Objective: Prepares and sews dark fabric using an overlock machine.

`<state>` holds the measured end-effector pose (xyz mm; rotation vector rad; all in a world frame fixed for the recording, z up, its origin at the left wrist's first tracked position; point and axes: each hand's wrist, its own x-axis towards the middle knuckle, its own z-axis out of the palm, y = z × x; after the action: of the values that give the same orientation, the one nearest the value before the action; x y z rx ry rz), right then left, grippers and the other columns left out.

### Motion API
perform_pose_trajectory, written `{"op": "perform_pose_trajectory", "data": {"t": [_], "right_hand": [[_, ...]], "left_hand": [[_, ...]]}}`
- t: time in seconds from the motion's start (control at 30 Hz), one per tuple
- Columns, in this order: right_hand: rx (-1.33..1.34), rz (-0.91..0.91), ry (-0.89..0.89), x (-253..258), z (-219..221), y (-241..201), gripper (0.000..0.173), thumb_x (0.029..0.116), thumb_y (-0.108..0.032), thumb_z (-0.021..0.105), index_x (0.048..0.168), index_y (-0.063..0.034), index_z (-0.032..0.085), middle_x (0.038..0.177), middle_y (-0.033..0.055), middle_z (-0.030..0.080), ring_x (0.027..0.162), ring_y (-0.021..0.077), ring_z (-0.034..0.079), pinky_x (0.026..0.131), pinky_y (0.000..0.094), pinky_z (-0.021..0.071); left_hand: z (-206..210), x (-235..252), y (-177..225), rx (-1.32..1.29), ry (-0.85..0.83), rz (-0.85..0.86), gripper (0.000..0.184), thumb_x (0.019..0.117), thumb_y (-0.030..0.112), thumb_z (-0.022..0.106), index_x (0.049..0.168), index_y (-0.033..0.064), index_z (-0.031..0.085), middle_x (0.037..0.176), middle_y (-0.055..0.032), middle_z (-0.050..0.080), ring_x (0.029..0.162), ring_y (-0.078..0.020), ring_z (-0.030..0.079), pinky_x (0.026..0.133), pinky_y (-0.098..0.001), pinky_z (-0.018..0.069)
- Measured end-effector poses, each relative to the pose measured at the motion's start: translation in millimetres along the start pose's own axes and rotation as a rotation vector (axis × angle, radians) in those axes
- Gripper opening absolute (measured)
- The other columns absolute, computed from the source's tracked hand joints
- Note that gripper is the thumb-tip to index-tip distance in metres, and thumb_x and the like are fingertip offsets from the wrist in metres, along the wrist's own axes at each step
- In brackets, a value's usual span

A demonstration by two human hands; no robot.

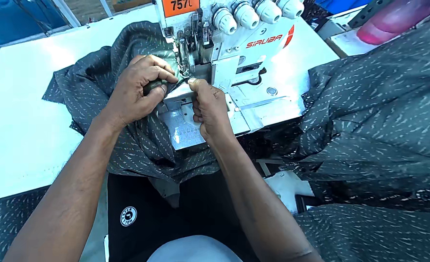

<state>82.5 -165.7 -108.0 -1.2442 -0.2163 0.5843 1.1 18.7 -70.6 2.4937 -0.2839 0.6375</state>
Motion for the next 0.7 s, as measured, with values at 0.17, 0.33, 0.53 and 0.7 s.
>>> {"op": "perform_pose_trajectory", "data": {"t": [0.17,0.33,0.53,0.7], "right_hand": [[-0.45,-0.419,0.035,-36,-19,10,0.037,0.1043,-0.033,0.058,0.074,-0.0111,0.056,0.057,-0.003,0.044,0.047,0.009,0.041,0.045,0.0277,0.0342],[-1.044,-0.864,-0.044,-34,-18,0,0.046,0.0943,-0.016,0.064,0.14,-0.0088,0.062,0.065,0.0004,0.062,0.051,0.0168,0.056,0.044,0.0373,0.0448],[-0.878,-0.868,0.09,-15,-26,0,0.026,0.0958,-0.005,0.061,0.114,-0.0126,0.078,0.083,0.0048,0.075,0.062,0.0146,0.066,0.055,0.037,0.0535],[-0.614,-0.845,0.058,-4,-25,-7,0.024,0.0945,0.001,0.064,0.116,-0.0034,0.073,0.098,0.0049,0.076,0.078,0.0058,0.07,0.069,0.0242,0.0593]], "left_hand": [[-6,-8,11,0.216,-0.025,-0.034,0.043,0.0929,0.044,0.064,0.119,0.0125,0.074,0.128,-0.0068,0.067,0.122,-0.0282,0.055,0.105,-0.0508,0.0407],[10,-30,76,0.233,0.038,-0.1,0.019,0.1006,0.008,0.06,0.11,0.0044,0.076,0.115,-0.0098,0.071,0.109,-0.0182,0.066,0.095,-0.0304,0.0545],[45,-23,100,-0.174,0.271,-0.331,0.014,0.0974,0.01,0.066,0.106,0.0078,0.077,0.103,-0.001,0.074,0.087,-0.0037,0.069,0.074,-0.0213,0.0595],[32,-3,102,-0.168,0.252,-0.183,0.028,0.1056,0.012,0.051,0.123,-0.0012,0.068,0.122,-0.0105,0.068,0.09,-0.0087,0.07,0.075,-0.0251,0.0619]]}}
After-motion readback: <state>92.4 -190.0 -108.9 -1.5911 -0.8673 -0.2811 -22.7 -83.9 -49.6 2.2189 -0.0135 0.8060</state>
